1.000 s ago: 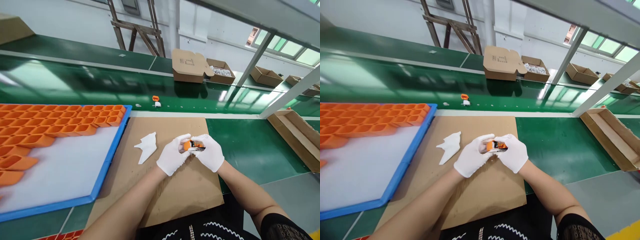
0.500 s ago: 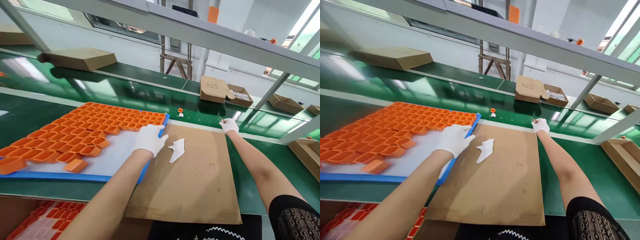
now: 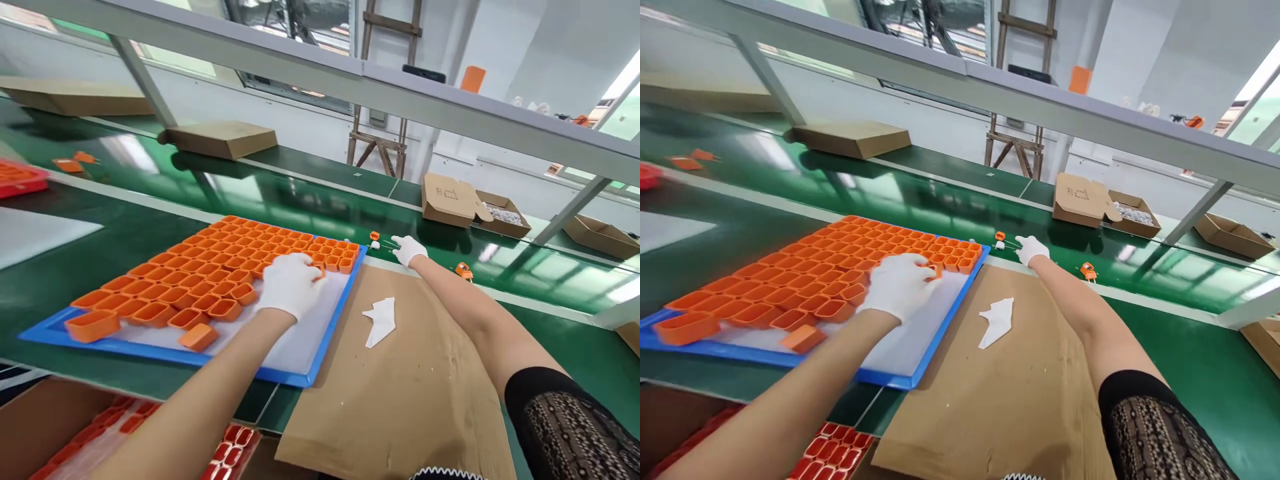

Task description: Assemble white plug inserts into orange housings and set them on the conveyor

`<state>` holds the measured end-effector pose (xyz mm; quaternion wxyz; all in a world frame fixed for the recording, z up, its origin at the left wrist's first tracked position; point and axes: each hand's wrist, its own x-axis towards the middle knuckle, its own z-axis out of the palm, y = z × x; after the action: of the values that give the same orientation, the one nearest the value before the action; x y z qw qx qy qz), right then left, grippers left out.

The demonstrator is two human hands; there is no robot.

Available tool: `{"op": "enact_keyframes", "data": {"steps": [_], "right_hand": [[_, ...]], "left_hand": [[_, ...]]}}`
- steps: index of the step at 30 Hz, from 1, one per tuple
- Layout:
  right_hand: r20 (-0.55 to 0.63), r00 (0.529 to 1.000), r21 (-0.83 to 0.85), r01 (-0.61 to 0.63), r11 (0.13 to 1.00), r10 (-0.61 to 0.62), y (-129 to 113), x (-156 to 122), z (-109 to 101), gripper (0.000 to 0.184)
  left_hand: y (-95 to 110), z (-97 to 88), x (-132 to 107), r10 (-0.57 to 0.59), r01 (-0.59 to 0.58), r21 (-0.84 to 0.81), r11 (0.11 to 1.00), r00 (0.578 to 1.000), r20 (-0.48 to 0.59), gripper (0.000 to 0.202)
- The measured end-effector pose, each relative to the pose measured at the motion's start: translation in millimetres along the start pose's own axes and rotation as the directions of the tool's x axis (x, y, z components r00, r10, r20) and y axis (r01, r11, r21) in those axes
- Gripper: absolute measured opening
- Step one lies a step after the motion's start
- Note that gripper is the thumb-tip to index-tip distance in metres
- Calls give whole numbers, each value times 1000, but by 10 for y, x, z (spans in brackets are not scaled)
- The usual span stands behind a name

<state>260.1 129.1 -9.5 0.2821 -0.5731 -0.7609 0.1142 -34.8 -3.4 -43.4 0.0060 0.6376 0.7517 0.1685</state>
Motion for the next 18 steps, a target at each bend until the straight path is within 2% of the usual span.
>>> {"op": "enact_keyframes", "data": {"steps": [2,4,6,9,11,13,15,18], "right_hand": [[38,997,52,70,996,-72,-217,-21,165,38],[70,988,104,133,986,-141,-423,-37,312,38],[95,976,149,180,972,-195,-605,-50,428,37],[120,965,189,206,960,-231,-808,-69,536,35],[133,966,193,196,961,-224,-885,-74,560,32],[144,969,185,173,967,-201,-906,-73,542,30],[154,973,169,143,975,-170,-863,-82,474,31],[169,978,141,101,985,-124,-667,-192,268,36]], "left_hand": [[130,-55,-223,68,-71,-59,996,997,-41,29],[266,-97,-501,156,-185,-354,917,982,-109,26],[378,-115,-776,115,-190,-645,740,981,-157,22],[466,-99,-1086,63,-82,-924,372,996,-63,18],[486,-71,-1200,-11,53,-992,113,999,52,26],[506,-37,-1245,-115,140,-989,-43,983,145,31],[550,-4,-1241,-178,187,-978,-93,963,201,30],[688,25,-1179,-131,255,-948,-189,951,281,29]]}}
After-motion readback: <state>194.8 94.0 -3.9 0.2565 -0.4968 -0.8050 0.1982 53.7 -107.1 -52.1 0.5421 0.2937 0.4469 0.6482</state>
